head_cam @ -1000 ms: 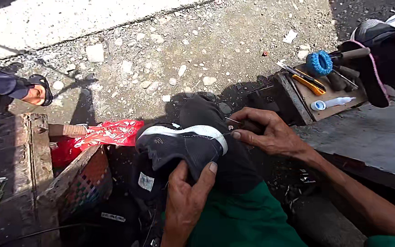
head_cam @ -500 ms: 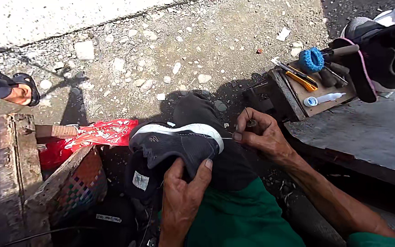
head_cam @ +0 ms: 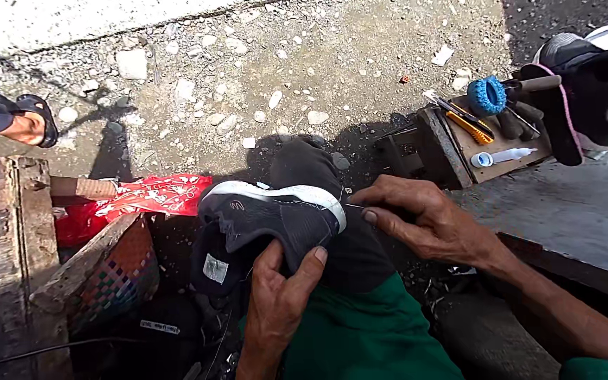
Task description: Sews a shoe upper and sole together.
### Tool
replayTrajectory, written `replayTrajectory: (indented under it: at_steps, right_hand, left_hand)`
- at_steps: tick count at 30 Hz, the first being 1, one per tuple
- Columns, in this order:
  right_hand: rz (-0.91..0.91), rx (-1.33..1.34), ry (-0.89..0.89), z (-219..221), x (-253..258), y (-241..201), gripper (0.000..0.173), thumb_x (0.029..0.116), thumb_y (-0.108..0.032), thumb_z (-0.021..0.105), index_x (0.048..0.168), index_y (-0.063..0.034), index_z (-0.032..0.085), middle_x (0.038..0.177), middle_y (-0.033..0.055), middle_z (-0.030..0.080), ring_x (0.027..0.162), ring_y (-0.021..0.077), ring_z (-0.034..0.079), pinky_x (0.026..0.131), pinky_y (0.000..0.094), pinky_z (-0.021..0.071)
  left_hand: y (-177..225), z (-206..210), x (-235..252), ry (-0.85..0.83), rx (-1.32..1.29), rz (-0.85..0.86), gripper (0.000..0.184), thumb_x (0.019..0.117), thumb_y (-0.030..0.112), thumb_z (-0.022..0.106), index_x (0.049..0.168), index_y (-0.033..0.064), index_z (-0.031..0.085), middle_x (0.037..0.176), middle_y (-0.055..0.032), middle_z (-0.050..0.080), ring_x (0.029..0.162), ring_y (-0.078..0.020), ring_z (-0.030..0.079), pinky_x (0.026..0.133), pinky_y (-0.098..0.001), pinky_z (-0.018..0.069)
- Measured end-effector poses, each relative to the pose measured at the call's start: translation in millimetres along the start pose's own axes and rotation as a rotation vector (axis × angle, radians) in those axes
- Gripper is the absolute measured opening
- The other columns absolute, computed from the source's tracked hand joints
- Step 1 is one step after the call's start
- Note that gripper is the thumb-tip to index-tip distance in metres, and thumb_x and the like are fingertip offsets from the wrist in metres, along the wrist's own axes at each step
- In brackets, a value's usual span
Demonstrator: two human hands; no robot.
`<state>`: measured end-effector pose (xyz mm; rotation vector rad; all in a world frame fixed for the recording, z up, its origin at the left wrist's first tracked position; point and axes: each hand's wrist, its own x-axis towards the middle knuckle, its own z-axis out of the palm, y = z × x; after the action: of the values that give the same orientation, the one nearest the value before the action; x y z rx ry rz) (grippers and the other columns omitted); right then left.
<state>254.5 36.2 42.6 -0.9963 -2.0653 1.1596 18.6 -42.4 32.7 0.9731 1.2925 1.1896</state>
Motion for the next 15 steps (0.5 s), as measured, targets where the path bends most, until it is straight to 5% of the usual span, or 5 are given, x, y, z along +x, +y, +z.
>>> replayTrajectory:
  at_steps: [4, 15]
  right_hand:
    - [-0.036, -0.079, -0.042, 11, 9, 2, 0.027, 0.1049, -0.026, 0.056, 0.117, -0.0093, 0.075, 0.089, 0.0018, 0.069, 0.073, 0.0057, 0.059, 0.064, 0.024, 0.0491]
    - [-0.04, -0.221, -0.048, 11, 18, -7, 0.025, 0.1041, -0.027, 0.057, 0.11, -0.0136, 0.077, 0.083, -0.0003, 0.067, 0.069, 0.0062, 0.06, 0.059, 0.0251, 0.0473]
  left_hand:
    - [-1, 3, 0, 0.021, -0.016, -0.001, 0.019, 0.0862, 0.007, 0.068, 0.105, 0.0027, 0.069, 0.095, -0.0018, 0.075, 0.091, -0.009, 0.072, 0.083, -0.0246, 0.0603]
    - [-3, 5, -2, 0.043, -0.044, 0.01, 0.019, 0.0863, 0.004, 0.066, 0.105, 0.0023, 0.069, 0.095, -0.0016, 0.075, 0.09, -0.0088, 0.072, 0.083, -0.0245, 0.0601]
